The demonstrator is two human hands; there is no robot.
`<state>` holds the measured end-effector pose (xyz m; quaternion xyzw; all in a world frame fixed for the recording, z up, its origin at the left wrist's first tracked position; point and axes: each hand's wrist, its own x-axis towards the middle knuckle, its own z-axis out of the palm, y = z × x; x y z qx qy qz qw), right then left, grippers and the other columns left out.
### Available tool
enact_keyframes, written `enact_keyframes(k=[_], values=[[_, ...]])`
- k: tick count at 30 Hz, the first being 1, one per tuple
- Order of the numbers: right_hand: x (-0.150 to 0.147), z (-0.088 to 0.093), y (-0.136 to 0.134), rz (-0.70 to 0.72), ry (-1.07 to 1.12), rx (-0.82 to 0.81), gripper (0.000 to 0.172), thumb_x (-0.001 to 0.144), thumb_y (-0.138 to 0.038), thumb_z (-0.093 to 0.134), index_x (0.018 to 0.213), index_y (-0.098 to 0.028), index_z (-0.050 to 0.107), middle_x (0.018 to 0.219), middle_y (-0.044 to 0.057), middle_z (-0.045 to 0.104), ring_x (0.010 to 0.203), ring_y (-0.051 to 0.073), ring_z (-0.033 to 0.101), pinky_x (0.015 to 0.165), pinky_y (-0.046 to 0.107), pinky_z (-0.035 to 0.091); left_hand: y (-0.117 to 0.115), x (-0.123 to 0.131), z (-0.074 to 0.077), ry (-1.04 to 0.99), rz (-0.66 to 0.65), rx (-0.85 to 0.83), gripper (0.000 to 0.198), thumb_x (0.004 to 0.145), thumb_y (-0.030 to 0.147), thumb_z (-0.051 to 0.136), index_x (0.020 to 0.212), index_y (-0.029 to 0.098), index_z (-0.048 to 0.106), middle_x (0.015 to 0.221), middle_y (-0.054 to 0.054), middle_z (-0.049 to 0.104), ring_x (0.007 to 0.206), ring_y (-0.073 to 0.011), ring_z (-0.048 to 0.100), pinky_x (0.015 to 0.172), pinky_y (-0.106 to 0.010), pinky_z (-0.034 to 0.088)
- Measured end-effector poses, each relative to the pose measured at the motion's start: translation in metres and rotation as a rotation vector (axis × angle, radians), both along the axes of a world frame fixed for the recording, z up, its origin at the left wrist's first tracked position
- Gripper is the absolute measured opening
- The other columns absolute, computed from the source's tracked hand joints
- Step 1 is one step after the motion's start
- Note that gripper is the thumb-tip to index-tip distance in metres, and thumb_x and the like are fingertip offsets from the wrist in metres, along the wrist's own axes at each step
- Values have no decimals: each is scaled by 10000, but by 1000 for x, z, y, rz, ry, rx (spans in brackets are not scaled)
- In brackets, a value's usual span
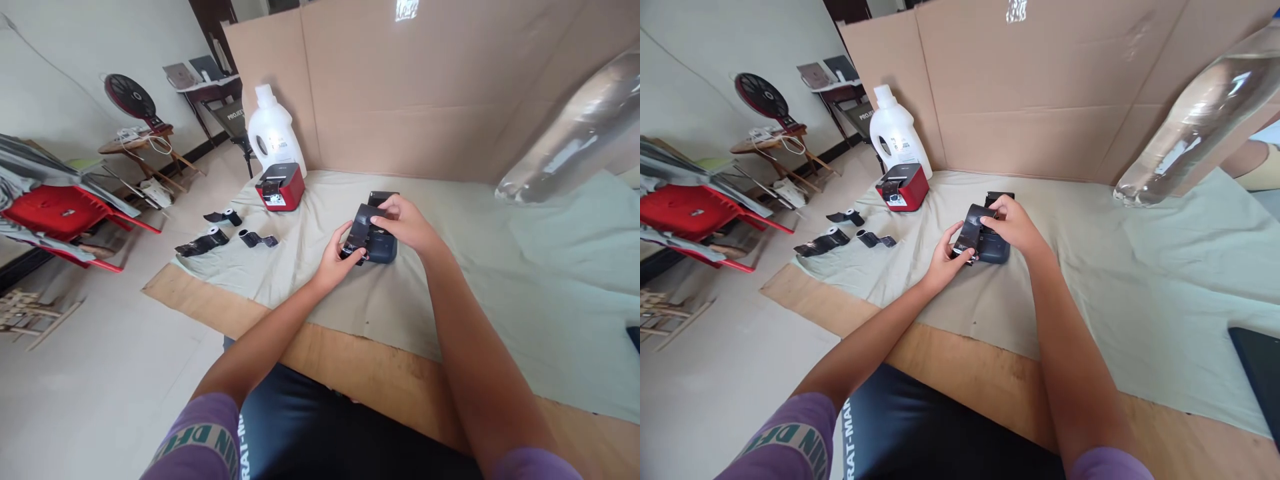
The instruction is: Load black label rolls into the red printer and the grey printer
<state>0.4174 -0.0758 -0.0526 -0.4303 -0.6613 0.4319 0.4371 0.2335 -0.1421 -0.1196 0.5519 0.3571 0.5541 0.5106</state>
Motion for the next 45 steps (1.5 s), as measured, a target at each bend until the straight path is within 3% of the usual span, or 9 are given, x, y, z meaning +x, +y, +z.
enact_keyframes(k=[3,8,12,17,20,26,34,40,45], values=[[13,-9,5,-45,-89,72,319,715,-346,736,927,-204,545,883,26,673,728,169,587,689,310,454,-2,0,4,-28,-31,-23,977,776,468,806,1549,189,278,821,-24,734,738,-188,700,764,-330,556],[23,-30,13,-163,-204,166,359,716,-342,698,1038,-199,631,1059,63,715,762,184,600,739,336,456,-4,-3,9,-107,-41,-69,980,748,464,833,1541,211,315,796,-7,738,699,-173,692,723,-300,540],[24,-43,16,-144,-178,178,351,730,-364,667,1030,-182,667,1063,82,721,883,218,629,795,347,464,1,-6,10,-154,-3,-113,983,724,460,851,1530,207,347,873,-36,765,760,-203,720,786,-338,551],[31,-51,18,-85,-132,116,451,760,-420,651,1130,-163,661,1140,94,713,756,168,592,769,342,474,6,-9,9,-231,31,-155,971,708,432,865,1512,194,374,950,-61,776,868,-213,732,875,-348,533],[35,-53,18,-63,-149,113,472,779,-423,652,1170,-158,657,1165,102,712,719,158,578,781,358,483,7,-9,9,-273,22,-168,962,713,419,862,1510,190,375,967,-66,774,898,-209,728,901,-349,521],[42,-51,20,-50,-154,49,424,807,-351,641,1197,-184,664,1267,126,676,1058,243,633,906,397,485,8,-10,9,-315,3,-165,948,724,396,854,1525,234,373,949,-33,763,881,-187,721,866,-319,522],[33,-49,23,-220,-296,136,361,751,-269,637,1087,-171,725,1147,107,717,686,156,592,791,366,515,3,-9,11,-248,-49,-128,1023,721,420,855,1563,226,307,911,-21,766,846,-181,718,846,-298,515],[21,-48,22,-318,-426,144,323,710,-149,597,1001,-177,736,1081,79,708,916,213,644,900,356,497,0,-5,7,-153,-137,-124,1013,723,435,850,1556,196,326,930,-47,770,788,-192,707,794,-317,533],[14,-49,20,-456,-536,98,217,726,-211,637,918,-189,735,1080,97,633,956,238,622,915,369,494,1,-2,0,-22,-212,-131,904,736,460,828,1504,210,422,832,-26,744,696,-188,678,689,-311,541]])
